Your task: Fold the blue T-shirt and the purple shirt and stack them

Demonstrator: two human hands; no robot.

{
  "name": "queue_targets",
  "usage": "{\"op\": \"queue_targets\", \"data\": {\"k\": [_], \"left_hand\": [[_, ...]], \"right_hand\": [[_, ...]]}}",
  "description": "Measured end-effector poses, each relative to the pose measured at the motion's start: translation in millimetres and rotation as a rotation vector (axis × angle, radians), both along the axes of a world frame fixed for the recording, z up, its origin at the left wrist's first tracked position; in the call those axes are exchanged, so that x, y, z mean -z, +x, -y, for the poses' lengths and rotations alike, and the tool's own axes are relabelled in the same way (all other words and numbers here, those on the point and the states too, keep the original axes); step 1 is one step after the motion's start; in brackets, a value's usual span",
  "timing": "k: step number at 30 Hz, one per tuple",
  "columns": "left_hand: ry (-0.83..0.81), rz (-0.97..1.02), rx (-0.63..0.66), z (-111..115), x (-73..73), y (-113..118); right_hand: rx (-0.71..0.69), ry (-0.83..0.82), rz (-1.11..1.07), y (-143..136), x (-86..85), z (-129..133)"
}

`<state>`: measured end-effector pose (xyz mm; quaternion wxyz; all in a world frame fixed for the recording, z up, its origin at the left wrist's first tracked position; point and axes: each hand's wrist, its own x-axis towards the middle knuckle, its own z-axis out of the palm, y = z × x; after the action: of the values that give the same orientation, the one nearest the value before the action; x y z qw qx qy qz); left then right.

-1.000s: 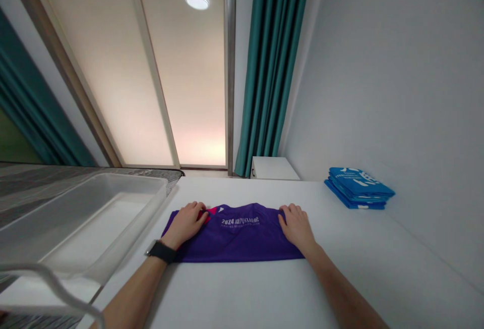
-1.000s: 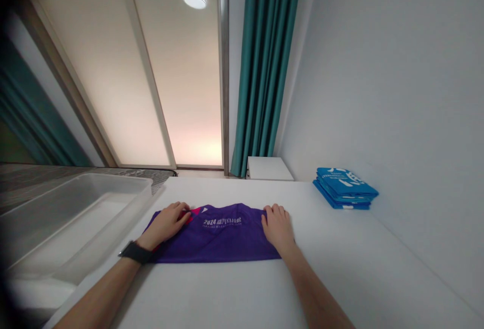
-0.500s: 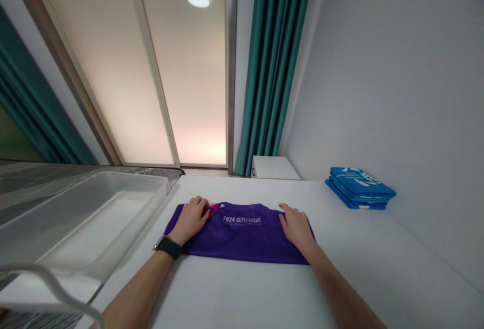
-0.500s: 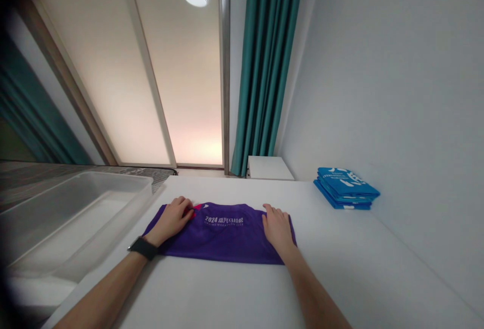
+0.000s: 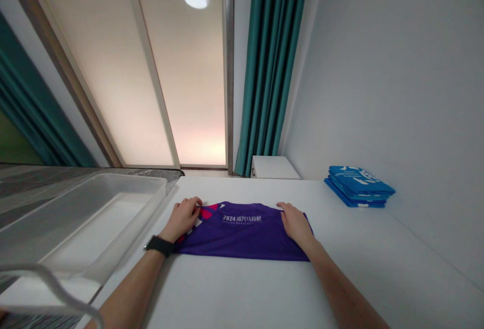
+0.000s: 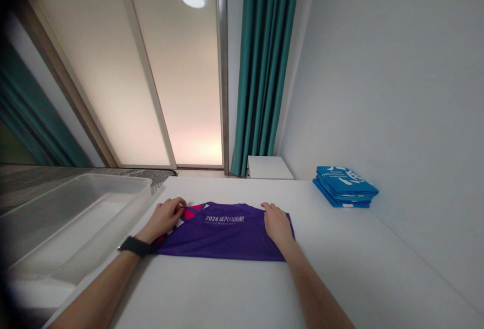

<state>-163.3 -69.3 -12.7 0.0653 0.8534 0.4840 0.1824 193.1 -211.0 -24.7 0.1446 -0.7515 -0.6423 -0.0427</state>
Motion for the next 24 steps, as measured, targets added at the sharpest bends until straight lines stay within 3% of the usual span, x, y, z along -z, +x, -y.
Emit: {"op": "queue_targets", "data": {"k": [5,10,16,19,24], "left_hand": [[0.016,0.118,0.015,-9,9.2,-4],[0.019,0.098,-0.014,-9,10.0,-5],[0.014,0.129,-0.014,-3,5.8,-4],[-0.002,0.137,-0.006,-1,7.3,-4],[-0.001,0.068,-0.042,-2,5.9,-9]], "right_hand": [[0.009,0.023,-0.006,3,2.4,3],[0.014,0.01,0.021,3,4.5,2],[0.073,0.042,0.144,-14,-15.7,7],[-0.013,0.071,0.101,-30,-16.8,13],[-0.184,-0.046,0.075,-45,4.1,20]]}}
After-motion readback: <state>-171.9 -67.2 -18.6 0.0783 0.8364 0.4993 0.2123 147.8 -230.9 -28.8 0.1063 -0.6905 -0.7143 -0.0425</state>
